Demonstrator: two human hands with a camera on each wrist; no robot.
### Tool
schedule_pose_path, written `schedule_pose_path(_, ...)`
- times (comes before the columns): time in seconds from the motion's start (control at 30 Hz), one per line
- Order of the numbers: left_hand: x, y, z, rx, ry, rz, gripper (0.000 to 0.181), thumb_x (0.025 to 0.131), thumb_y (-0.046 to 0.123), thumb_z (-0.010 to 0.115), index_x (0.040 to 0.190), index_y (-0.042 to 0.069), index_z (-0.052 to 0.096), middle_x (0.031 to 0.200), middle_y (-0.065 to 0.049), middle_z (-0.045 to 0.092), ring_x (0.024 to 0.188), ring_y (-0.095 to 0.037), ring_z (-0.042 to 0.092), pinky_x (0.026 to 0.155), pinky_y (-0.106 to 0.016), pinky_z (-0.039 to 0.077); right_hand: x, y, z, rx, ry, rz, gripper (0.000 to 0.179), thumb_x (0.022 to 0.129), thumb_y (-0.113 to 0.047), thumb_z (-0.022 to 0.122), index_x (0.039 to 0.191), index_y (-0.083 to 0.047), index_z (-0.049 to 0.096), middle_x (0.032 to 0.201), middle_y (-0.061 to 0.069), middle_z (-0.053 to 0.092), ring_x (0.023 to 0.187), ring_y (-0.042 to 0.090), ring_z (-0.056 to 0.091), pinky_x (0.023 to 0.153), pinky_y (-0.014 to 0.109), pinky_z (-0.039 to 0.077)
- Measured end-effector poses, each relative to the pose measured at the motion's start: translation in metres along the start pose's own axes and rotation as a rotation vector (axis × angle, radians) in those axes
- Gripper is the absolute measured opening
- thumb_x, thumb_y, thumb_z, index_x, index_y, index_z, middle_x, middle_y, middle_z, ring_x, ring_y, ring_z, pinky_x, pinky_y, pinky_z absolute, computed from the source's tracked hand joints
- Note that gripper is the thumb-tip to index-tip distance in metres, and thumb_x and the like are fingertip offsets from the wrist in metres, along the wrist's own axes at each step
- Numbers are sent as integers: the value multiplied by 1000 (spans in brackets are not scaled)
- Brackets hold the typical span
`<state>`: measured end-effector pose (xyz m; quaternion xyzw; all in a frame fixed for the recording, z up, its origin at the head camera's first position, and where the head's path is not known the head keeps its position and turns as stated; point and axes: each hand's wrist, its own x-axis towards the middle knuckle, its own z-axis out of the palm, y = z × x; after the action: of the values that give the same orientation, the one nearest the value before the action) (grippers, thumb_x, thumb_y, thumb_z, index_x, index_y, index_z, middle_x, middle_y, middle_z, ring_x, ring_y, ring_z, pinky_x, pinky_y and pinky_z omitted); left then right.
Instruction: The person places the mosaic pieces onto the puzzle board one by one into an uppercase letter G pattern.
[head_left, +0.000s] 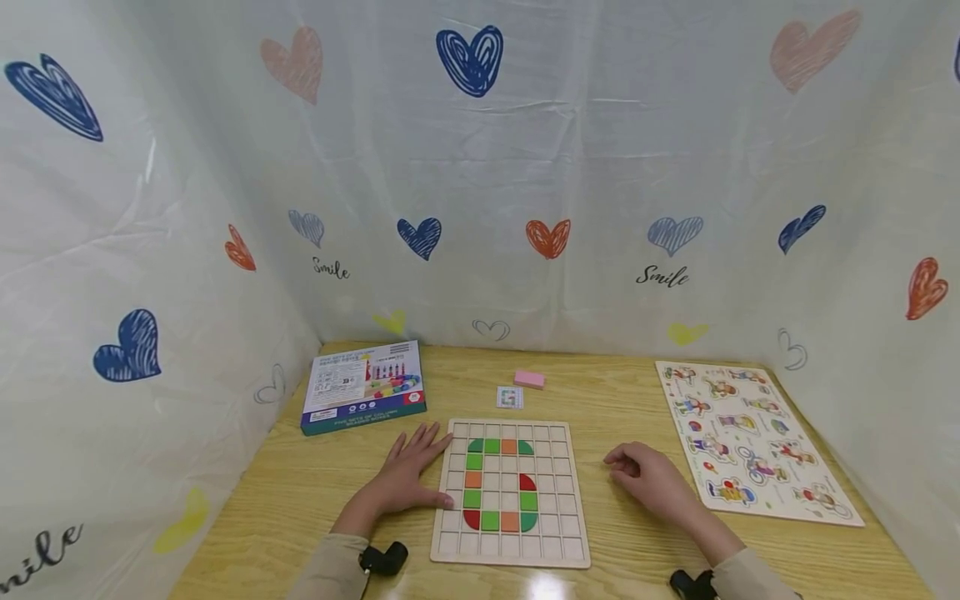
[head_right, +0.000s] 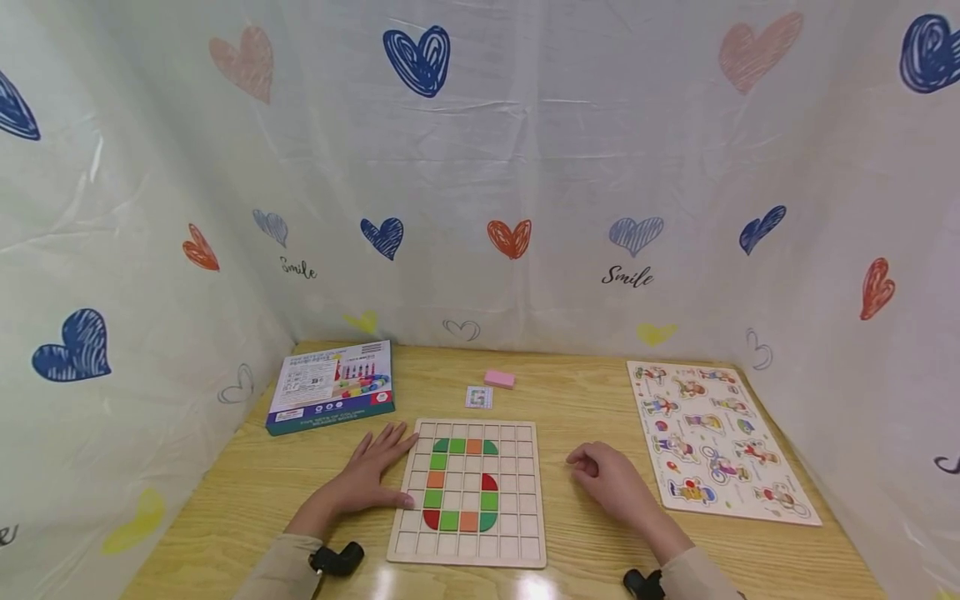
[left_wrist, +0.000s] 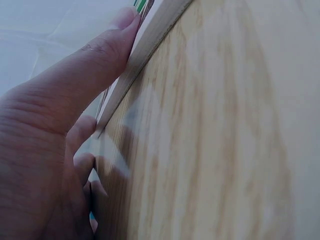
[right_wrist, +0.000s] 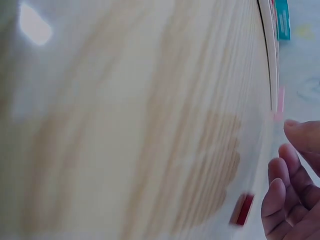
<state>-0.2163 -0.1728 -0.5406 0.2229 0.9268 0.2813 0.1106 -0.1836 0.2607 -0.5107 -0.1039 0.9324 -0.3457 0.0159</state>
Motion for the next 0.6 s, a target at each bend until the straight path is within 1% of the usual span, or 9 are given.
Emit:
schedule_pose_path(0.17,0,0,0,-1,1,5,107,76,65,80,162,22,32,170,-11,13,156,-36,1,123,-60,-5,-8,15,-13,-61,36,30,16,93,-9,74,108,-12,74,93,-2,60,76,9,50,63,25,45)
schedule_pose_path(0.3,0,0,0,0,1,4,107,76,64,80,162,22,32,170,-11,13,156,-35,1,123,-60,-5,-12,26,-20,-87,38,58,19,92,-9,74,110,-10,73,97,1,58,76,13,48,63,28,42)
schedule_pose_path(0.4,0,0,0,0,0,6,107,76,64,80,162,22,32,170,-11,13,156,-35,1,123,-60,-5,-13,30,-24,-96,23,91,19,91,-7,74,109,-8,73,94,2,60,76,14,49,64,29,43)
schedule_pose_path(0.53,0,-1,0,0,1,10,107,76,65,79,162,22,32,170,-11,13,156,-36,1,123,-60,-5,-13,32,-25,-96,8,117,17,90,-3,74,107,-6,73,95,1,66,81,14,58,68,31,50)
schedule_pose_path(0.6,0,0,0,2,2,11,107,76,65,79,162,22,32,170,-11,13,156,-36,1,123,-60,-5,-12,32,-24,-90,-2,123,16,90,-2,73,106,-5,71,94,1,67,82,14,60,69,31,52)
